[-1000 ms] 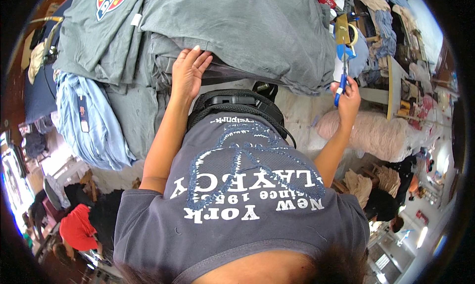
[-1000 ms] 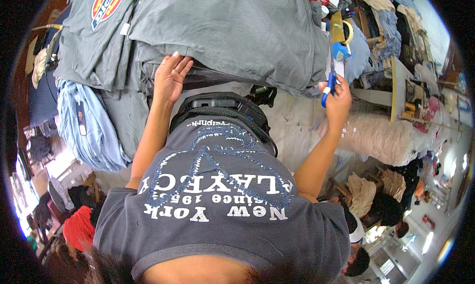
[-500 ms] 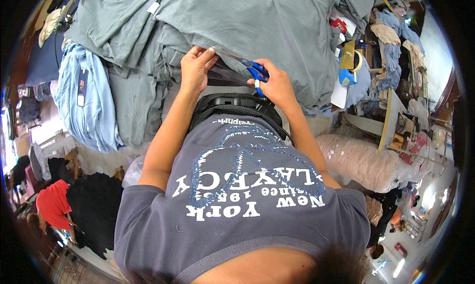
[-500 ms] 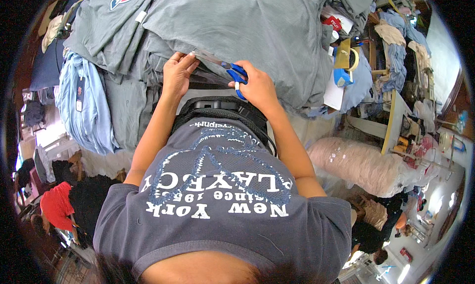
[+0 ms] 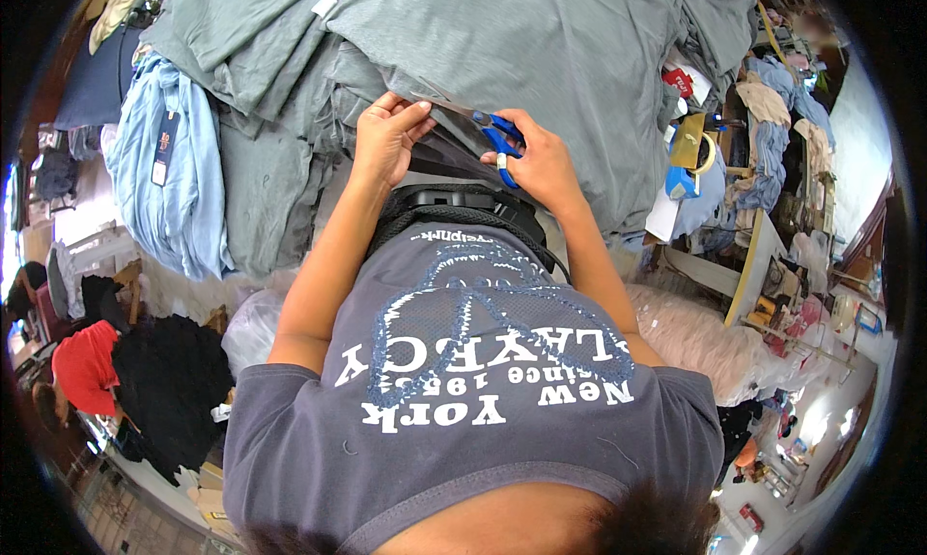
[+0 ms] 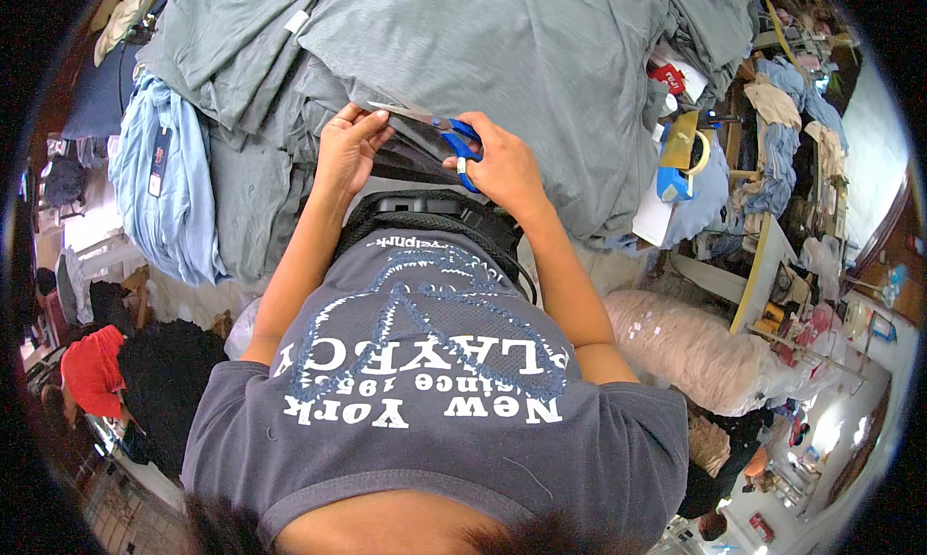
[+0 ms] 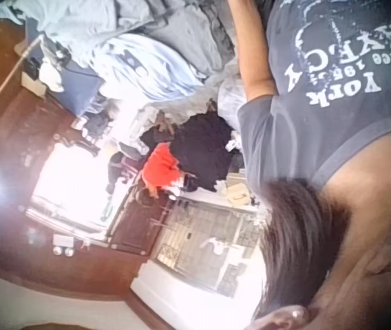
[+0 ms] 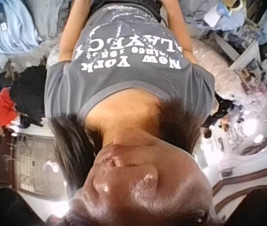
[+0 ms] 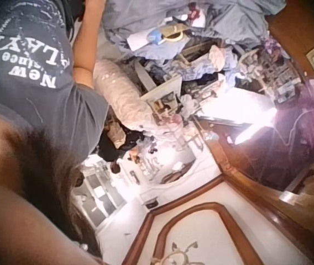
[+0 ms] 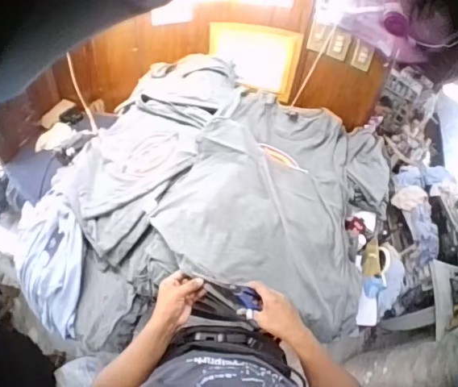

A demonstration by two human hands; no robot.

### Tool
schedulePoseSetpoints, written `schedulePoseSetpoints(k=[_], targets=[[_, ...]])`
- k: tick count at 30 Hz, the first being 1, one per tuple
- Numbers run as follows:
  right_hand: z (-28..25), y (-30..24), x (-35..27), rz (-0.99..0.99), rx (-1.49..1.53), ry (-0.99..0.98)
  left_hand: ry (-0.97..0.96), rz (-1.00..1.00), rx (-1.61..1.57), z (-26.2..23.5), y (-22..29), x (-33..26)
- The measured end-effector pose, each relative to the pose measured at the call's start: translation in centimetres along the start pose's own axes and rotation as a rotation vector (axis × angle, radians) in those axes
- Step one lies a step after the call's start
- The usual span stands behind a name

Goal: The person uses shears to cut loose threads from a stack of t-shirts, then lifts, aligns, and folds the t-shirts one by one on a workbench.

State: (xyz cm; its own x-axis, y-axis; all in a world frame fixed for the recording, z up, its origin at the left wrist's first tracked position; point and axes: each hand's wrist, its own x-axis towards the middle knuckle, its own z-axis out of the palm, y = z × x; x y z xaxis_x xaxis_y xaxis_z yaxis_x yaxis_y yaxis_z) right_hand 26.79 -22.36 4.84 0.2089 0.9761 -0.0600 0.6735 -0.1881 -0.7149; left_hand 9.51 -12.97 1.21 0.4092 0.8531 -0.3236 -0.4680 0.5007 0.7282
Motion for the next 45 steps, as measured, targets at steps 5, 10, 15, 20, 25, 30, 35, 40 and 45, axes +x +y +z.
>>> schedulePoseSetpoints(k=[5,10,15,20,25,30,35,40,45], targets=[[0.2,0.1,1.2,-0.059,-0.005,-0.045,-0.019,-0.014,0.014,-0.2,0.0,0.2],[0.1,0.0,1.3,-0.060,0.060,-0.055,-0.032,-0.021,0.016,-0.2,0.2,0.2],[0.6,0.6,0.3,-0.045,0.074,-0.009,-0.003,-0.022,-0.041,-0.2,0.6,0.3],[0.9,0.6,0.1,0.010,0.102,-0.003,-0.001,0.095,-0.040,0.0,0.9,0.6],[1.2,0.6,0.1,0.019,0.138,0.020,-0.011,0.294,0.104,0.8,1.1,0.0],[0.9,-1.1,0.3,-0.026,0.026,0.064,-0.059,0.396,0.129,0.5,0.7,0.1],[1.3,-1.7,1.6,-0.042,0.016,0.039,-0.043,0.353,0.142,0.4,0.7,0.1],[1.6,-2.0,2.2,-0.068,0.015,0.026,-0.056,0.358,0.118,0.3,0.9,0.1],[2.1,-0.6,2.0,-0.077,0.092,0.028,-0.038,0.350,0.171,0.0,0.9,0.2]])
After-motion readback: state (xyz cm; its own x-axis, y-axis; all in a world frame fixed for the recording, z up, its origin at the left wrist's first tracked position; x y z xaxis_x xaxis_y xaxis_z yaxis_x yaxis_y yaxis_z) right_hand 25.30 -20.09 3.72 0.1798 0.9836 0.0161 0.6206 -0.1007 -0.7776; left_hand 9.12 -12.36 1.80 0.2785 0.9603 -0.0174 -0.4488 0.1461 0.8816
